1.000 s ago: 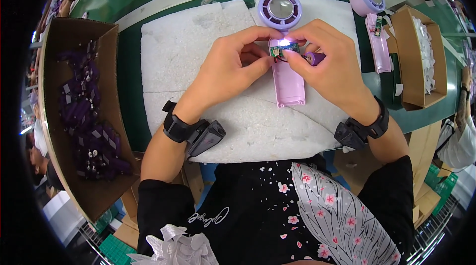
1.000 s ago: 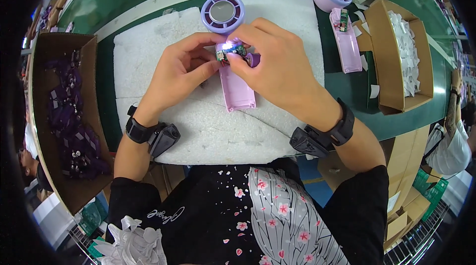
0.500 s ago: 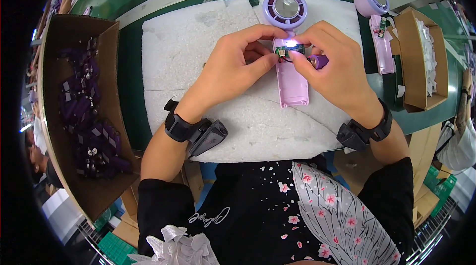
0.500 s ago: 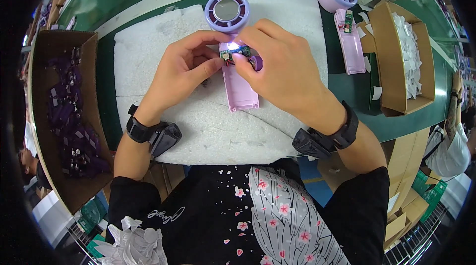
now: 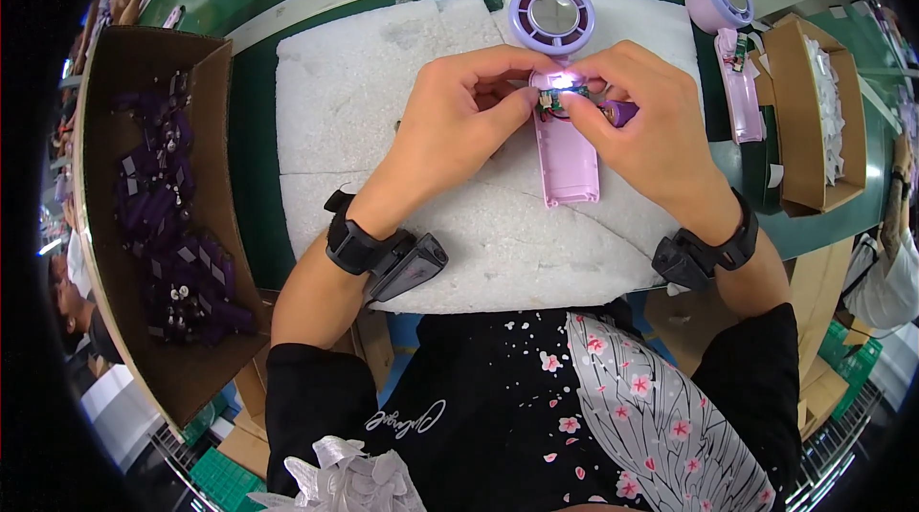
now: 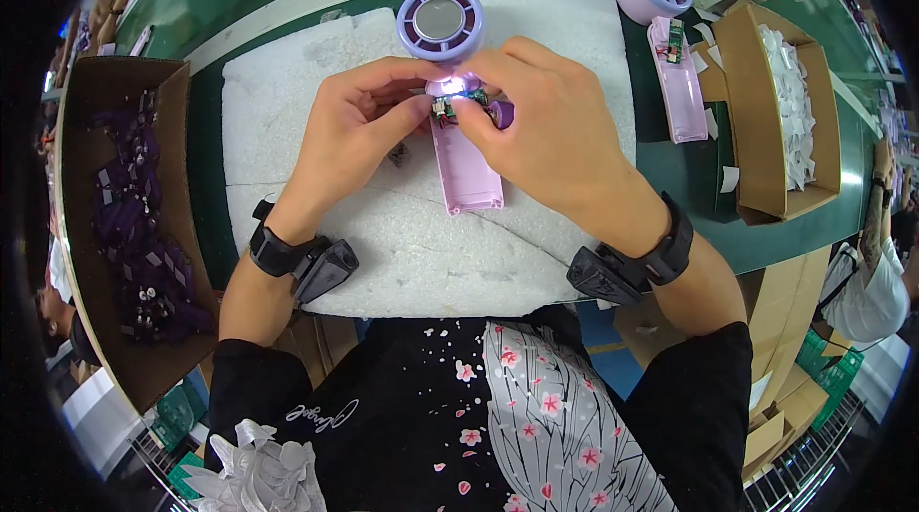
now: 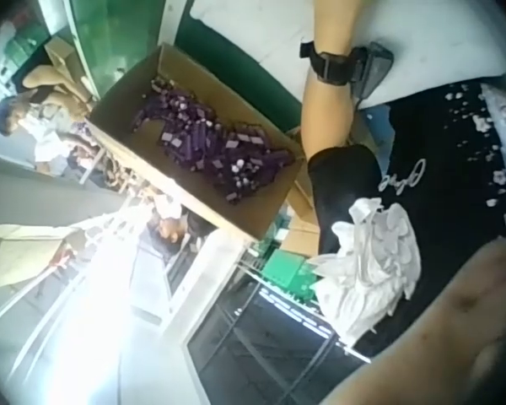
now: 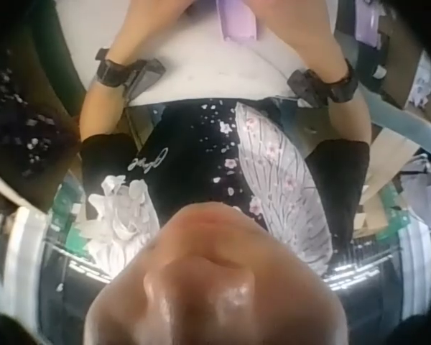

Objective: The person assembles a handheld fan by picking up a circuit board and battery, connecting them, and fitting them into the fan housing. They test the fan by pressing the power button before removing the components to repeat the process.

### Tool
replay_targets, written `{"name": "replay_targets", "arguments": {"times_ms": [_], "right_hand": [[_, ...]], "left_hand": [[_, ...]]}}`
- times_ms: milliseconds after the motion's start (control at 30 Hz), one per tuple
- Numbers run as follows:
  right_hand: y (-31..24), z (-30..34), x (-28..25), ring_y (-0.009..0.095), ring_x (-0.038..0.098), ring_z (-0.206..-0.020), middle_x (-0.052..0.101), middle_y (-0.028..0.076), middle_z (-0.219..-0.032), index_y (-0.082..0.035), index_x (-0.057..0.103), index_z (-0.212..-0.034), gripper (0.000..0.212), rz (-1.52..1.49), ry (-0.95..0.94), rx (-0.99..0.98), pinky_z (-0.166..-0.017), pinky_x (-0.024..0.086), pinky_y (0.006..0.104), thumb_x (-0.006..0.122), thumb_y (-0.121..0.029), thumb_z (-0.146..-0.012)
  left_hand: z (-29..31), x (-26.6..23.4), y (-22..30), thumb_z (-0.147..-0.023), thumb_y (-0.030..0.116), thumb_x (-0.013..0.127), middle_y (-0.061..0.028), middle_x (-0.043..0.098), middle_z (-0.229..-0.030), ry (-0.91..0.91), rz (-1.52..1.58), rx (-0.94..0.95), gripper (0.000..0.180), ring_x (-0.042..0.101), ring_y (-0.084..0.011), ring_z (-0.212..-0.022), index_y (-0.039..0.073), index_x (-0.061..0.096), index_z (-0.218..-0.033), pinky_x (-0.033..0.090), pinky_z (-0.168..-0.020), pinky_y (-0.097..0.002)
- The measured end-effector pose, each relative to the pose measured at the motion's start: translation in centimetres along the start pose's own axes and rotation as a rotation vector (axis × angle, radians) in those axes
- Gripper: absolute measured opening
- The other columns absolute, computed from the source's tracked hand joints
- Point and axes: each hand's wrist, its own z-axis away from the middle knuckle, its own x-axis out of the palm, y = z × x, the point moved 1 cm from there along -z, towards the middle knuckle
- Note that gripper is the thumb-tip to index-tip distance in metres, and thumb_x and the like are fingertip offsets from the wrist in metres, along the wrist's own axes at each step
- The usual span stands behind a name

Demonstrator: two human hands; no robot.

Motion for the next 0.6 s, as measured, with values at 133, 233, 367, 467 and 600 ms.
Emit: {"name": "replay_targets", "arguments": {"times_ms": [133,233,367,467,600], "right_hand": [[-0.7,-0.4,-0.5,0.016,0.057,-0.06,0.061,0.008,-0.076,-0.001,0.062,-0.087,0.017,-0.012,-0.012,0.111,-0.053,0.044,0.0258,0.073,-0.007,-0.076],[-0.2,-0.4,-0.4,0.018,0.054,-0.057,0.06,0.008,-0.073,-0.002,0.058,-0.084,0.02,-0.038,-0.195,0.173,-0.053,0.042,0.0256,0.074,-0.009,-0.075],[-0.3,-0.4,-0.9,0.021,0.054,-0.058,0.06,0.008,-0.074,-0.003,0.056,-0.082,0.027,0.025,-0.32,0.148,-0.054,0.043,0.0284,0.078,-0.015,-0.074],[-0.2,-0.5,-0.9,0.024,0.056,-0.061,0.06,0.009,-0.077,-0.003,0.057,-0.084,0.031,0.057,-0.211,-0.004,-0.056,0.045,0.0301,0.08,-0.019,-0.073],[-0.2,-0.7,0.2,0.026,0.058,-0.067,0.06,0.009,-0.083,-0.003,0.058,-0.087,0.034,0.077,-0.055,-0.217,-0.059,0.046,0.0323,0.082,-0.021,-0.071]], "left_hand": [[0.1,-0.4,0.8,-0.089,-0.003,0.056,-0.0099,0.068,-0.109,-0.075,-0.224,0.04,0.029,0.063,-0.0113,-0.087,0.001,0.067,-0.115,0.05,-0.075,-0.0236],[-0.1,-0.6,1.1,-0.085,-0.003,0.057,-0.0103,0.068,-0.108,-0.123,-0.463,0.126,0.033,0.063,-0.0116,-0.086,0.005,0.069,-0.115,0.05,-0.073,-0.0232],[0.0,-0.3,0.5,-0.079,0.0,0.059,-0.0115,0.068,-0.104,-0.092,-0.412,0.23,0.034,0.066,-0.0177,-0.079,0.007,0.071,-0.11,0.053,-0.071,-0.0275],[0.0,-0.5,0.8,-0.078,-0.002,0.059,-0.0107,0.066,-0.106,-0.096,-0.349,0.204,0.036,0.065,-0.0162,-0.078,0.006,0.071,-0.11,0.052,-0.07,-0.0264],[-0.3,-1.8,0.2,-0.077,-0.004,0.059,-0.0086,0.063,-0.107,-0.058,-0.241,0.135,0.036,0.063,-0.0133,-0.076,0.006,0.071,-0.11,0.051,-0.069,-0.0247]]}}
